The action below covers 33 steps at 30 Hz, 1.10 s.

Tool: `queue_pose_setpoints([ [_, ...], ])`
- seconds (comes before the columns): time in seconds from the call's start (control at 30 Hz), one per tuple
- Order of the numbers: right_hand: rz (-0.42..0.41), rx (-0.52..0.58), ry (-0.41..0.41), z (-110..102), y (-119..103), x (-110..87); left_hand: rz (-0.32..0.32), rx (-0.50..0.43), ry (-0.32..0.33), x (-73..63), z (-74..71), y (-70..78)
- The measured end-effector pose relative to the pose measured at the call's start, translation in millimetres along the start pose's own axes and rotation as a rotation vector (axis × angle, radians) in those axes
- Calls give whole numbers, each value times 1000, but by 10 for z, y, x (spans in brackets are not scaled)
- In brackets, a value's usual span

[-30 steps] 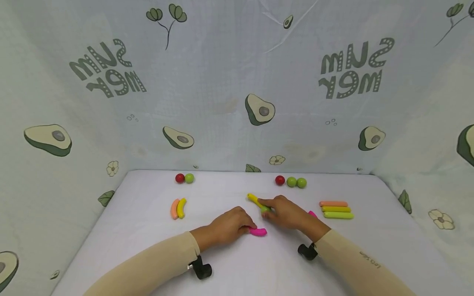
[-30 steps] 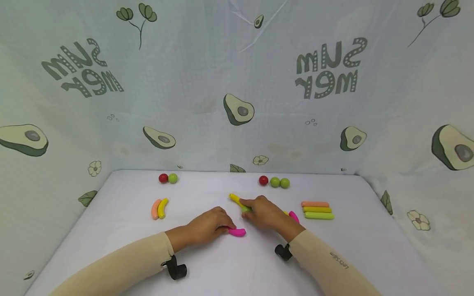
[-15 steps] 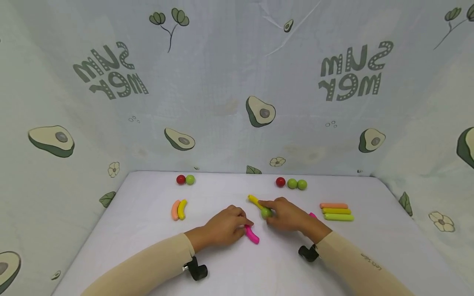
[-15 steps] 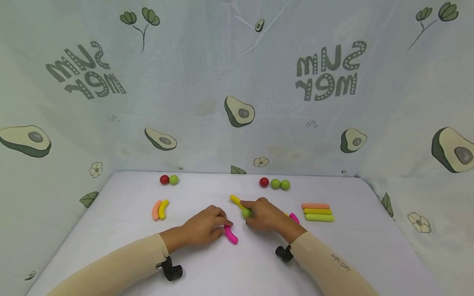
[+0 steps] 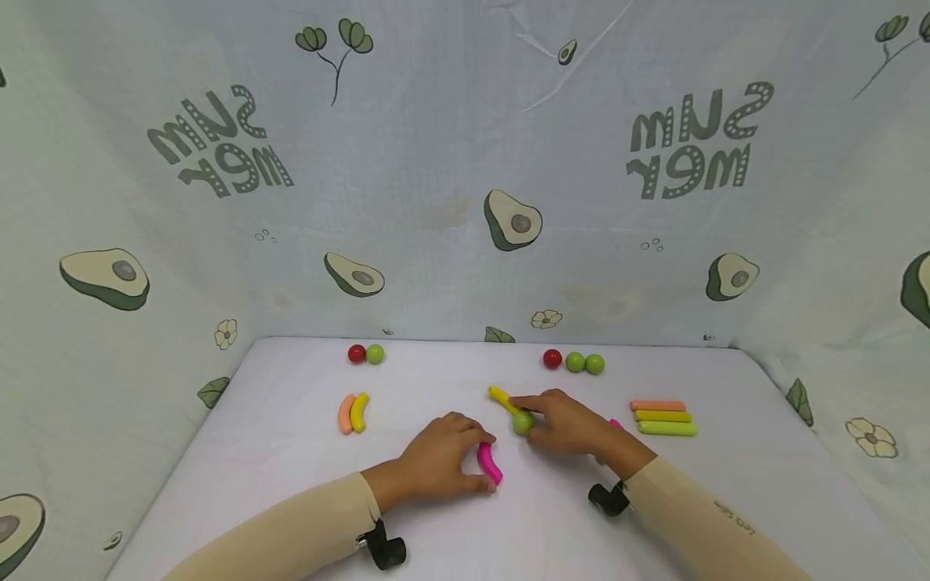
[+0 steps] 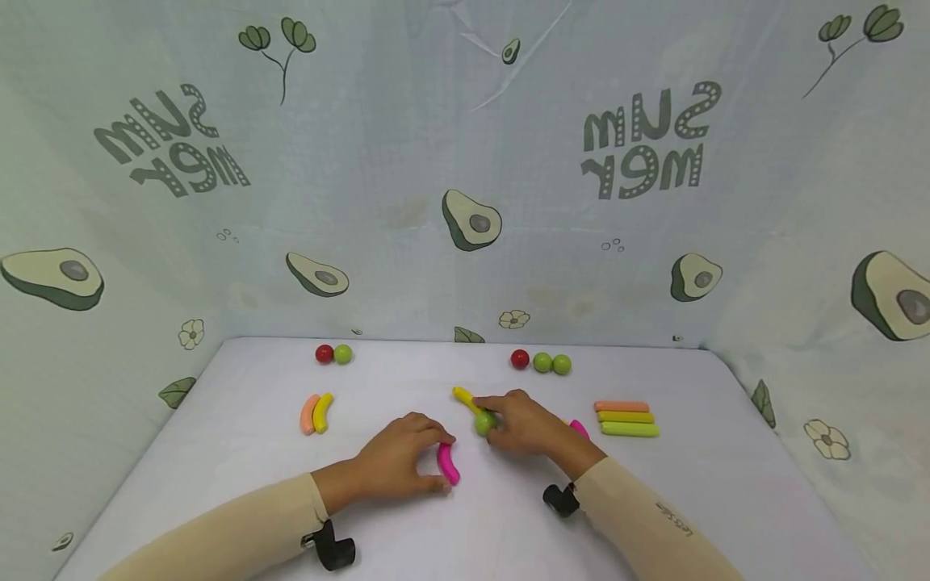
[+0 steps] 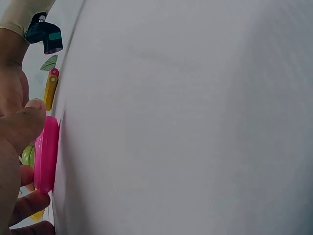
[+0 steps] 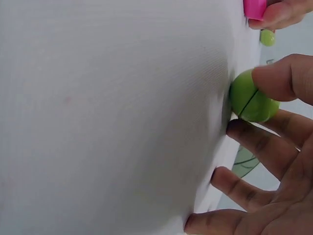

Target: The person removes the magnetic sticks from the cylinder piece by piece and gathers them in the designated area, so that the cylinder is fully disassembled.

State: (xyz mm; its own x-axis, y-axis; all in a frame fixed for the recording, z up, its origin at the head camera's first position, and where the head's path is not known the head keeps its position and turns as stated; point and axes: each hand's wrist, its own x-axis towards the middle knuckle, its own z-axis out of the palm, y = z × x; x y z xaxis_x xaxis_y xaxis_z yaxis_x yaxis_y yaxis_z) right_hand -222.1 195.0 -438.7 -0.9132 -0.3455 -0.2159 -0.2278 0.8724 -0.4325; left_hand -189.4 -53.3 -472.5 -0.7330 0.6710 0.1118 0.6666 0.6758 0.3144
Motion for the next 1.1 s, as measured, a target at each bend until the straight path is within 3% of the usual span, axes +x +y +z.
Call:
queue_pose_setpoints([
  [0.27, -35, 10, 0, -6, 18, 2, -28, 48, 7, 26, -7, 92],
  [0.53, -56, 6, 16, -4, 15, -5, -57, 26, -5, 26, -35, 90],
  [0.83, -1, 32, 18, 17, -1, -11, -96, -17, 17, -77, -104, -65],
  [1.1, -30, 35, 25, 19, 7, -16, -177, -80, 38, -214, -310, -278],
])
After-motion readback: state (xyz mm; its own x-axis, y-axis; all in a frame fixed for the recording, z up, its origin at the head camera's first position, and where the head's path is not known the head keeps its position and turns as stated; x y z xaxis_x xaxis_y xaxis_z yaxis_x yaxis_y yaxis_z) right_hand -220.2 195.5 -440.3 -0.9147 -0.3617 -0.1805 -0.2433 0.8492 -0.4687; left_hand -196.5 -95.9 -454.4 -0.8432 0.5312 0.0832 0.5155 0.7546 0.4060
